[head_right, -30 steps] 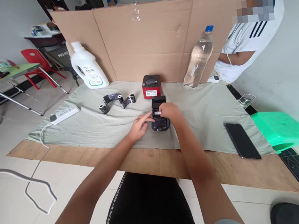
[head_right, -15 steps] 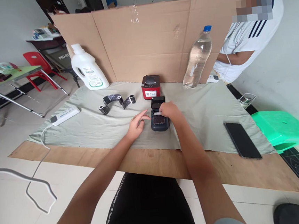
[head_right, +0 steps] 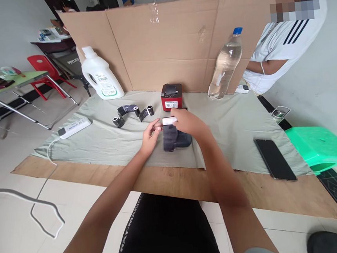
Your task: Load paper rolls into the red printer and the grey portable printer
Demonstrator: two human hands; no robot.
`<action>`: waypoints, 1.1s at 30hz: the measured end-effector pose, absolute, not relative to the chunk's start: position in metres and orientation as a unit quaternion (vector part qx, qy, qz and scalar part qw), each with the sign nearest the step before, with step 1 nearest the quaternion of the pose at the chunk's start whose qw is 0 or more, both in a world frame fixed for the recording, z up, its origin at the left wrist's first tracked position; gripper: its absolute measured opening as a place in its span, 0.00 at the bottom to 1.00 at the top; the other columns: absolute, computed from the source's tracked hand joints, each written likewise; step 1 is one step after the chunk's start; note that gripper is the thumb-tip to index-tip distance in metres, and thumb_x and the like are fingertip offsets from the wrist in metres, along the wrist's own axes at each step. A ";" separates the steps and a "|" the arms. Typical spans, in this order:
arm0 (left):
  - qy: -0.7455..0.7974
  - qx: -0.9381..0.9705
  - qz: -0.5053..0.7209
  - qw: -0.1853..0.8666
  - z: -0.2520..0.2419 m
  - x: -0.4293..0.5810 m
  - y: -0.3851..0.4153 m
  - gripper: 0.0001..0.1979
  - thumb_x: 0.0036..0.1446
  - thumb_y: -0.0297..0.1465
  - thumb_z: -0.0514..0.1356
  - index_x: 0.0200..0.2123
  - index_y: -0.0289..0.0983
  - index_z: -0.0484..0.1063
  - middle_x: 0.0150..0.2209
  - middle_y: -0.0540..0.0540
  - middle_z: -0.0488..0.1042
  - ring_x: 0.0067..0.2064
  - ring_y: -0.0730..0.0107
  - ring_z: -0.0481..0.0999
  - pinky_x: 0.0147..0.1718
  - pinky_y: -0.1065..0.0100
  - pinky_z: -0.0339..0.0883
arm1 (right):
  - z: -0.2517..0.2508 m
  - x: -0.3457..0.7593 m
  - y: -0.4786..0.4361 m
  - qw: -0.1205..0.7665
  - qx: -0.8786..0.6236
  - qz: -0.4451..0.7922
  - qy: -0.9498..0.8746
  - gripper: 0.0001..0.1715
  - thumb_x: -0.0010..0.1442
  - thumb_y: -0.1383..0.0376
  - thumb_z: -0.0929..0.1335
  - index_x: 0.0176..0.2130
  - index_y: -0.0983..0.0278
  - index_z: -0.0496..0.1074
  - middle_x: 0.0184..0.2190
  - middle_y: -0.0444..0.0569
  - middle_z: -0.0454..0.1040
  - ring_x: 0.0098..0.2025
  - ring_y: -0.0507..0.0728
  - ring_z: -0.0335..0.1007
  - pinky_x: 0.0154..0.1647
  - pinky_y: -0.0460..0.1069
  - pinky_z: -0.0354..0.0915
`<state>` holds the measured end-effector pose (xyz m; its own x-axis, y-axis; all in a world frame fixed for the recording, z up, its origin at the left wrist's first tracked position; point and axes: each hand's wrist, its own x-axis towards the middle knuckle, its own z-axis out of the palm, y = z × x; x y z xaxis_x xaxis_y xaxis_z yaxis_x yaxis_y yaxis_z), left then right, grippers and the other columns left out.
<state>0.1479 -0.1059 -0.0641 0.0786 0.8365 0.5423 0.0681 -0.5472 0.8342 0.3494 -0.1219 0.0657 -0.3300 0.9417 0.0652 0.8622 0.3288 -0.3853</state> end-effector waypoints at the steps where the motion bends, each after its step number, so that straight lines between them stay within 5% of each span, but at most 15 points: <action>1: 0.348 0.640 0.586 0.354 -0.064 0.147 -0.105 0.23 0.65 0.49 0.60 0.51 0.37 0.76 0.36 0.47 0.78 0.37 0.68 0.76 0.42 0.66 0.72 | 0.065 0.342 -0.124 0.153 -0.533 0.162 -0.816 0.12 0.62 0.71 0.65 0.46 0.62 0.68 0.40 0.50 0.74 0.37 0.57 0.68 0.35 0.49 0.58; 4: 0.353 0.604 0.595 0.396 -0.062 0.144 -0.104 0.25 0.62 0.54 0.62 0.44 0.37 0.77 0.30 0.50 0.73 0.33 0.71 0.73 0.36 0.69 0.70 | 0.057 0.326 -0.121 0.209 -0.482 0.224 -0.821 0.09 0.62 0.70 0.66 0.44 0.61 0.67 0.39 0.47 0.73 0.37 0.55 0.67 0.35 0.49 0.58; 9: 0.318 0.596 0.608 0.418 -0.062 0.138 -0.096 0.31 0.56 0.53 0.68 0.55 0.40 0.75 0.36 0.48 0.76 0.38 0.68 0.76 0.39 0.68 0.72 | 0.039 0.318 -0.105 0.281 -0.503 0.396 -0.715 0.08 0.67 0.59 0.65 0.43 0.61 0.69 0.33 0.44 0.72 0.31 0.54 0.70 0.31 0.48 0.62; 12: 0.321 0.593 0.603 0.426 -0.065 0.135 -0.091 0.32 0.57 0.52 0.68 0.57 0.40 0.75 0.37 0.47 0.77 0.40 0.66 0.78 0.42 0.64 0.73 | 0.032 0.319 -0.100 0.304 -0.492 0.446 -0.683 0.05 0.65 0.63 0.67 0.42 0.61 0.69 0.27 0.41 0.70 0.27 0.52 0.69 0.28 0.47 0.61; 15: 0.335 0.580 0.610 0.424 -0.067 0.132 -0.088 0.29 0.59 0.51 0.66 0.56 0.38 0.76 0.36 0.46 0.79 0.40 0.65 0.80 0.45 0.61 0.75 | 0.026 0.318 -0.097 0.327 -0.478 0.471 -0.665 0.14 0.60 0.68 0.69 0.47 0.60 0.71 0.30 0.40 0.74 0.27 0.51 0.69 0.29 0.46 0.63; 20: 0.291 0.591 0.632 0.409 -0.071 0.129 -0.083 0.29 0.55 0.49 0.71 0.55 0.40 0.76 0.54 0.39 0.79 0.57 0.56 0.79 0.56 0.57 0.74 | 0.019 0.312 -0.094 0.365 -0.484 0.487 -0.629 0.12 0.60 0.65 0.70 0.45 0.61 0.72 0.31 0.44 0.76 0.27 0.52 0.70 0.26 0.46 0.63; 26: 0.325 0.576 0.607 0.442 -0.078 0.128 -0.077 0.29 0.55 0.51 0.70 0.52 0.37 0.77 0.40 0.43 0.82 0.40 0.63 0.83 0.42 0.60 0.79 | 0.020 0.307 -0.097 0.396 -0.439 0.465 -0.659 0.19 0.54 0.69 0.69 0.47 0.60 0.74 0.43 0.47 0.78 0.34 0.52 0.70 0.29 0.45 0.64; 33: 0.307 0.570 0.620 0.442 -0.077 0.127 -0.077 0.29 0.52 0.49 0.72 0.52 0.39 0.75 0.46 0.42 0.80 0.45 0.62 0.82 0.43 0.61 0.79 | 0.004 0.291 -0.091 0.446 -0.448 0.457 -0.626 0.16 0.57 0.64 0.68 0.47 0.62 0.74 0.39 0.47 0.77 0.34 0.53 0.72 0.29 0.46 0.64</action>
<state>0.1268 -0.0768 -0.0766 0.0412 0.8991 0.4359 -0.1980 -0.4202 0.8856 0.2912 -0.0906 0.0040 -0.2018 0.9681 0.1485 0.1523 0.1807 -0.9717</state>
